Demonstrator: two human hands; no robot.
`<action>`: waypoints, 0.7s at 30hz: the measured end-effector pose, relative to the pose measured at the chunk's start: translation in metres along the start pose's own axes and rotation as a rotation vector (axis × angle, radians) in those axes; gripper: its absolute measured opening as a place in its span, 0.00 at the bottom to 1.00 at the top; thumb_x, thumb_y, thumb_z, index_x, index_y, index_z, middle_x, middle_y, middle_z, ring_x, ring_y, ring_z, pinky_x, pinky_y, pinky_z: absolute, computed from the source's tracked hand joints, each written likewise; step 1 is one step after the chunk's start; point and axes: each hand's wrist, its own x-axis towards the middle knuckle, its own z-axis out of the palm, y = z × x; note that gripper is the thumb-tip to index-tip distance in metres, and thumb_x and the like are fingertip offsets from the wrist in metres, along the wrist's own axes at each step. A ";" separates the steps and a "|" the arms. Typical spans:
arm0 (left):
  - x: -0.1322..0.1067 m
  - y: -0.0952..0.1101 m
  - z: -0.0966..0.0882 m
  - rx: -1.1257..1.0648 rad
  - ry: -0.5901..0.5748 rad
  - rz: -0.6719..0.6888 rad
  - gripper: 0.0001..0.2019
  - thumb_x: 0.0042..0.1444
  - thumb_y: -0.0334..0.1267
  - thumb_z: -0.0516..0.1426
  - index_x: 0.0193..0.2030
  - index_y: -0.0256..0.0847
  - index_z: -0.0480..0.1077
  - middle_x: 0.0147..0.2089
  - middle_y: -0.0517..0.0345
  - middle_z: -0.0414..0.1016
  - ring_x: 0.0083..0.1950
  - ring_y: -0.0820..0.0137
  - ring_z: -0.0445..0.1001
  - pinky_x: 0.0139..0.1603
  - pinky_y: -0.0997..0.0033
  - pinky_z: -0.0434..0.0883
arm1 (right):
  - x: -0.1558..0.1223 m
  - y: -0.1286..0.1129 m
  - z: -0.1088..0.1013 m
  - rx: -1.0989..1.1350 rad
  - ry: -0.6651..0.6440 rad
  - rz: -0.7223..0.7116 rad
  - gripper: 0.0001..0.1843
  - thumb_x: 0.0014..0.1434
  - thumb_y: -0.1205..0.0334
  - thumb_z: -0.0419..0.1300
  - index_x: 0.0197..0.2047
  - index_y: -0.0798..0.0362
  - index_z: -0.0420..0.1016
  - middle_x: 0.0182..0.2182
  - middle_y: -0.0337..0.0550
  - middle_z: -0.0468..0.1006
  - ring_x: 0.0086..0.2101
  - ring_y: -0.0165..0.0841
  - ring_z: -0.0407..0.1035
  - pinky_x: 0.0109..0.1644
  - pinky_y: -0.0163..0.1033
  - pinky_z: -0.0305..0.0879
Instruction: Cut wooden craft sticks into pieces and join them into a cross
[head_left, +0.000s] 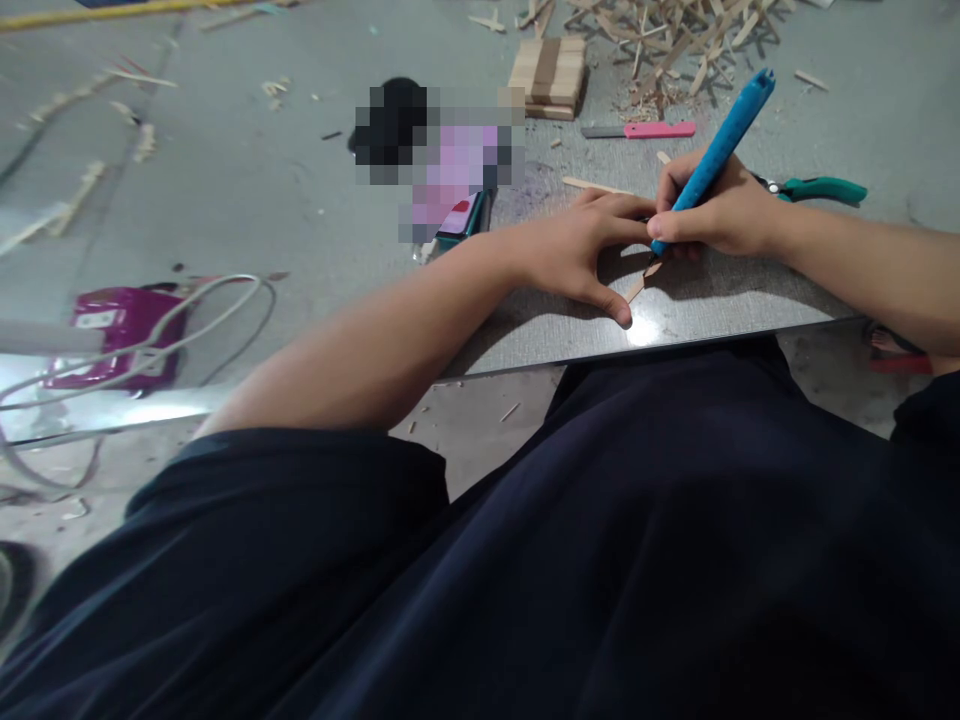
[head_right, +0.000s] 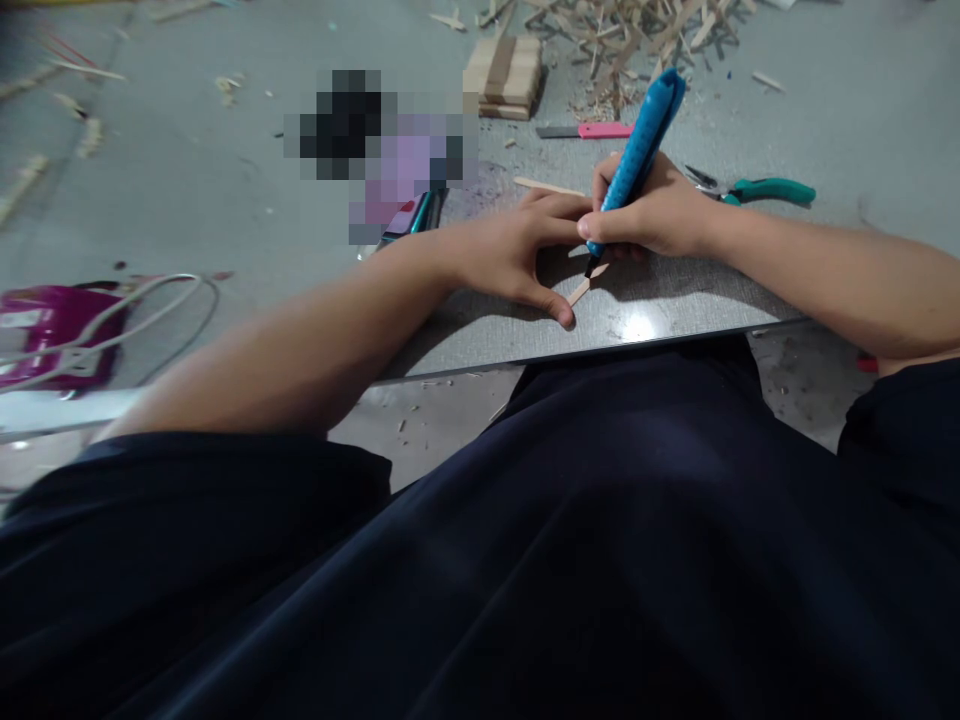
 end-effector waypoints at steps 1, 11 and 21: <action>0.000 0.001 0.000 0.003 -0.006 -0.011 0.58 0.61 0.91 0.71 0.85 0.53 0.84 0.94 0.38 0.74 0.94 0.25 0.70 0.99 0.21 0.57 | 0.000 0.001 0.000 -0.003 -0.005 0.008 0.27 0.56 0.43 0.92 0.34 0.43 0.80 0.28 0.38 0.84 0.28 0.34 0.74 0.31 0.43 0.77; 0.001 -0.001 0.001 -0.019 0.014 0.011 0.61 0.58 0.94 0.72 0.84 0.50 0.86 0.92 0.32 0.76 0.93 0.21 0.71 0.98 0.19 0.58 | 0.001 0.003 0.000 0.012 0.021 0.014 0.24 0.67 0.52 0.91 0.34 0.45 0.80 0.27 0.34 0.84 0.25 0.30 0.71 0.28 0.37 0.71; 0.002 0.000 0.001 -0.039 0.037 0.006 0.58 0.56 0.91 0.74 0.80 0.52 0.88 0.84 0.33 0.83 0.90 0.22 0.74 0.97 0.20 0.60 | 0.005 0.007 -0.002 0.056 -0.008 -0.019 0.26 0.68 0.49 0.91 0.34 0.46 0.81 0.24 0.33 0.81 0.24 0.30 0.69 0.27 0.36 0.70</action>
